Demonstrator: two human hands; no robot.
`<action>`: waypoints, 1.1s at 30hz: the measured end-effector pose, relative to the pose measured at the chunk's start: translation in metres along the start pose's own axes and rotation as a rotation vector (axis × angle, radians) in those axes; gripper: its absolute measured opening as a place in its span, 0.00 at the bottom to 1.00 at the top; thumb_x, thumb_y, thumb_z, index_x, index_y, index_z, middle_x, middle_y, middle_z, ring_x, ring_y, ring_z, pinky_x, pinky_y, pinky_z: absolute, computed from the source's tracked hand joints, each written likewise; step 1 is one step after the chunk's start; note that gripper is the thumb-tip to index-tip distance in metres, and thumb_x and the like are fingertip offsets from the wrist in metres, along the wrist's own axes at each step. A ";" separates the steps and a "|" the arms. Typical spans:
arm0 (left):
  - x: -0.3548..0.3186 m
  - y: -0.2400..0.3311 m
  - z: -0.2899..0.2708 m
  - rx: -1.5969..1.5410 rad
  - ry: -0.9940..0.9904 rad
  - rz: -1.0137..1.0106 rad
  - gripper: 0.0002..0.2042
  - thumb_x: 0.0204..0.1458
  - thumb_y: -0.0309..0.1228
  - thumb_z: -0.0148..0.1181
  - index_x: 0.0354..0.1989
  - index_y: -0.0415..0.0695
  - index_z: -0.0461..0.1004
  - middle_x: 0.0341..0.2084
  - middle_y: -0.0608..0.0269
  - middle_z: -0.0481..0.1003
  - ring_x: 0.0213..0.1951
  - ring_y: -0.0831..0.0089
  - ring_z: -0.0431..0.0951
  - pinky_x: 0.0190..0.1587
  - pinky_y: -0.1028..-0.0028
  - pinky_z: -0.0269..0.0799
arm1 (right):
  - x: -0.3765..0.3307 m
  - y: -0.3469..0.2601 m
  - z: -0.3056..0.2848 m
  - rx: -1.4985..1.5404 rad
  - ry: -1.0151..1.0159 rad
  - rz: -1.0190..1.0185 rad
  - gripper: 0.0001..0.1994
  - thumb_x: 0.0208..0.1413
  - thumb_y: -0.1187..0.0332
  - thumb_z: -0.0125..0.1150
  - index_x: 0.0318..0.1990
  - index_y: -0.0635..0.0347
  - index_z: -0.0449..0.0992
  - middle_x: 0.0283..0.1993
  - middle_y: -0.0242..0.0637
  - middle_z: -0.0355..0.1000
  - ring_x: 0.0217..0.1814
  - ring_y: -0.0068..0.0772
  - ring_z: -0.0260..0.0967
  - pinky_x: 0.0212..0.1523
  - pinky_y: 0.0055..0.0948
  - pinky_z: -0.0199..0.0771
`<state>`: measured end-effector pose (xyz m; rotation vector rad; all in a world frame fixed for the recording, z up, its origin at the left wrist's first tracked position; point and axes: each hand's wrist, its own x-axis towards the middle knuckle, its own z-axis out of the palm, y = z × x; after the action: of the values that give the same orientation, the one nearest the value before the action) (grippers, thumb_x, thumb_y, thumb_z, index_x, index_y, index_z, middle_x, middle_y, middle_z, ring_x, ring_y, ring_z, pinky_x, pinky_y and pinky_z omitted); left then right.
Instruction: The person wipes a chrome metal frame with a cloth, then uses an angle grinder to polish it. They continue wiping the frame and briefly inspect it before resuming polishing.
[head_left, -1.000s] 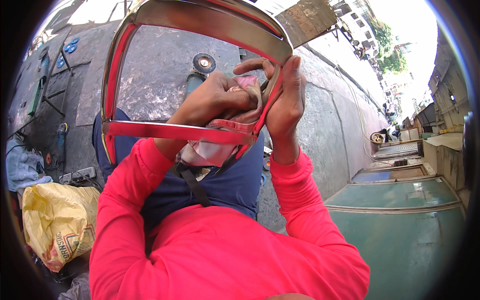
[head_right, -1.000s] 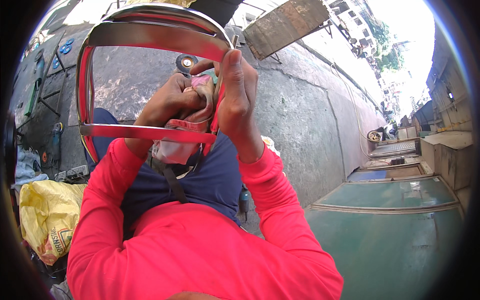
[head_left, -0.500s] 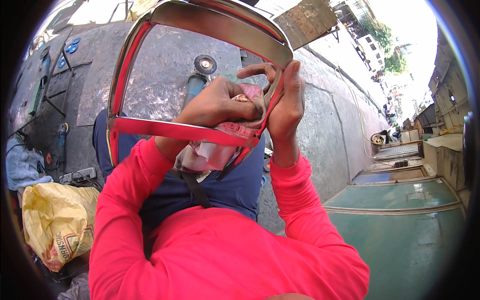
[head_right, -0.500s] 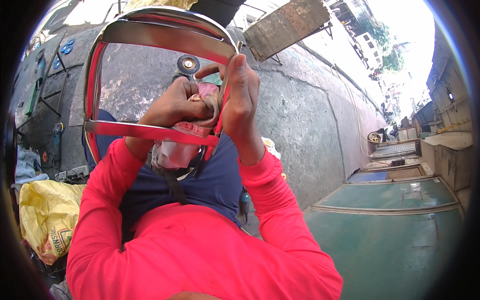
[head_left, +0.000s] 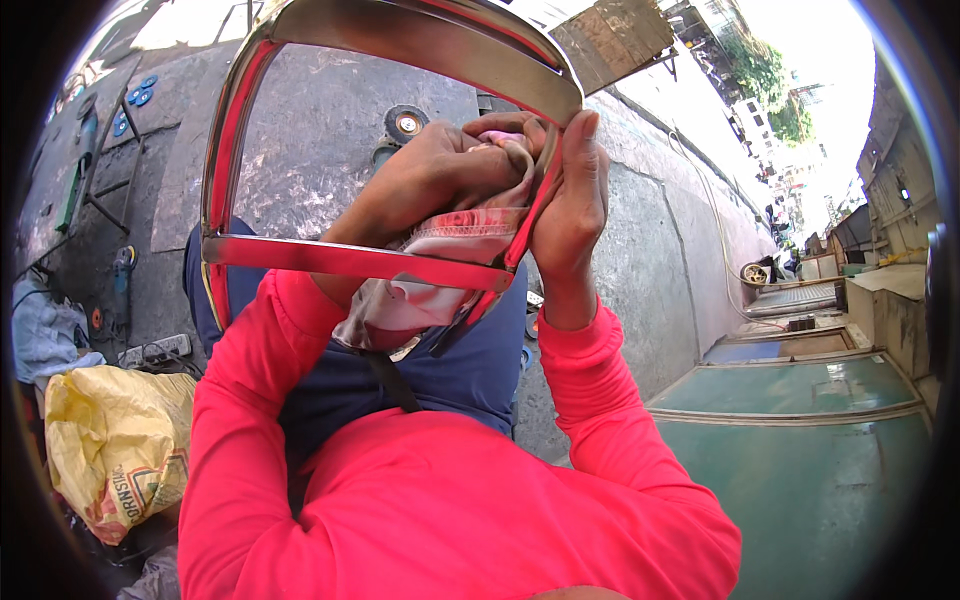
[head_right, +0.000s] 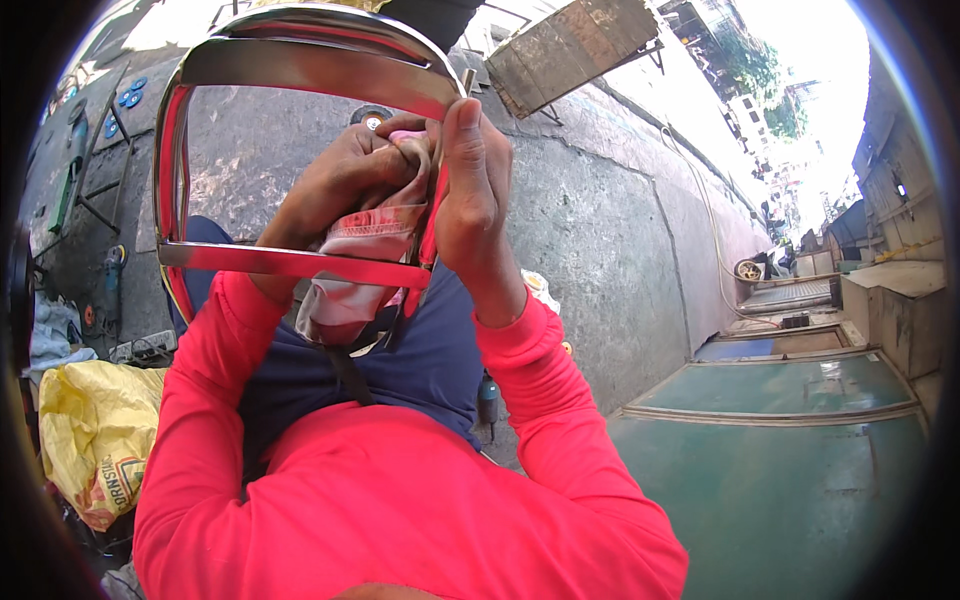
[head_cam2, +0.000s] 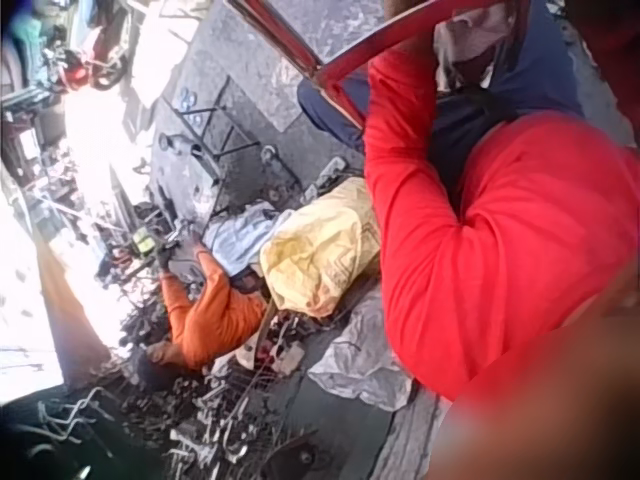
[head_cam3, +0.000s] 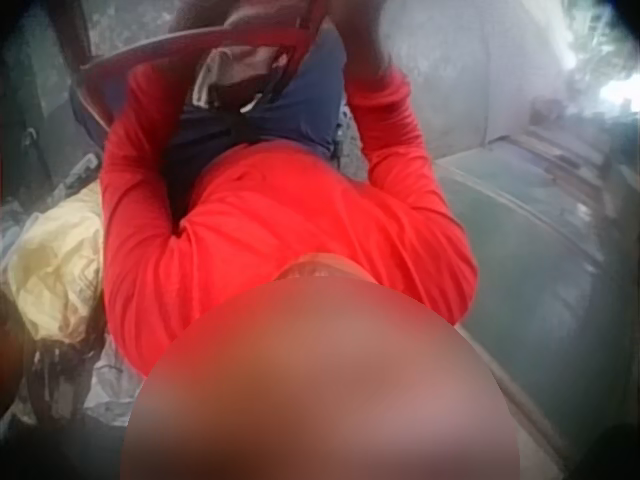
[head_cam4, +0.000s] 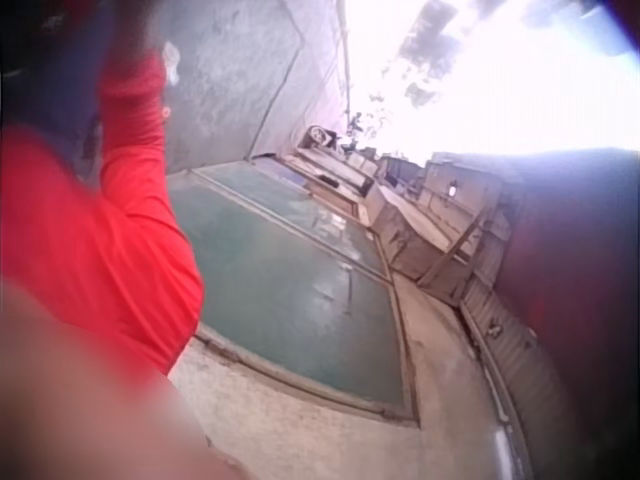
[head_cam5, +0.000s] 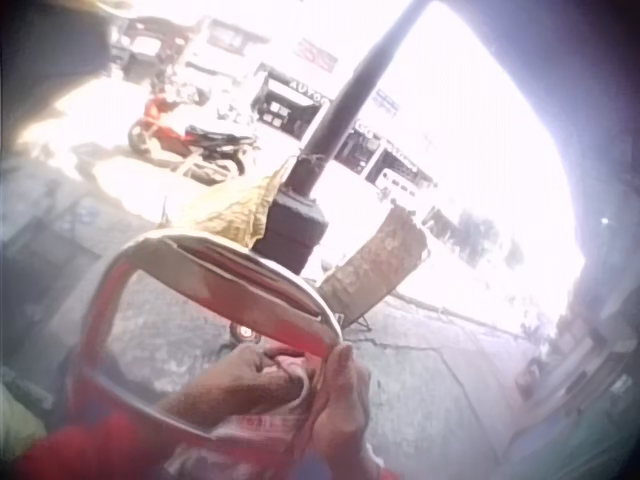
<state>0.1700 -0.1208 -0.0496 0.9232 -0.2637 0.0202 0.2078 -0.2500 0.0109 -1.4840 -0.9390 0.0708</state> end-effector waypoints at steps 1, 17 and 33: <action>0.000 0.002 -0.001 0.066 0.006 0.008 0.11 0.50 0.32 0.58 0.24 0.37 0.77 0.19 0.73 0.70 0.23 0.87 0.65 0.25 0.82 0.59 | 0.000 -0.001 0.001 -0.006 0.002 -0.005 0.35 0.70 0.46 0.27 0.48 0.73 0.73 0.36 0.46 0.75 0.36 0.31 0.73 0.40 0.26 0.72; -0.010 0.010 0.002 0.351 -0.051 0.112 0.12 0.52 0.26 0.57 0.17 0.36 0.71 0.16 0.76 0.67 0.21 0.90 0.60 0.22 0.81 0.55 | -0.002 -0.004 0.000 -0.023 0.031 0.000 0.34 0.70 0.47 0.28 0.46 0.73 0.74 0.35 0.43 0.76 0.36 0.29 0.73 0.37 0.25 0.73; -0.010 0.018 0.003 0.438 -0.154 0.076 0.12 0.51 0.25 0.59 0.19 0.30 0.71 0.12 0.74 0.65 0.19 0.88 0.59 0.20 0.78 0.55 | -0.004 0.005 0.003 -0.004 0.099 -0.026 0.33 0.71 0.48 0.25 0.47 0.74 0.71 0.37 0.49 0.75 0.34 0.31 0.74 0.37 0.27 0.75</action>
<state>0.1568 -0.1118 -0.0361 1.3519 -0.4486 0.0796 0.2058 -0.2492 0.0037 -1.4653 -0.8793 -0.0234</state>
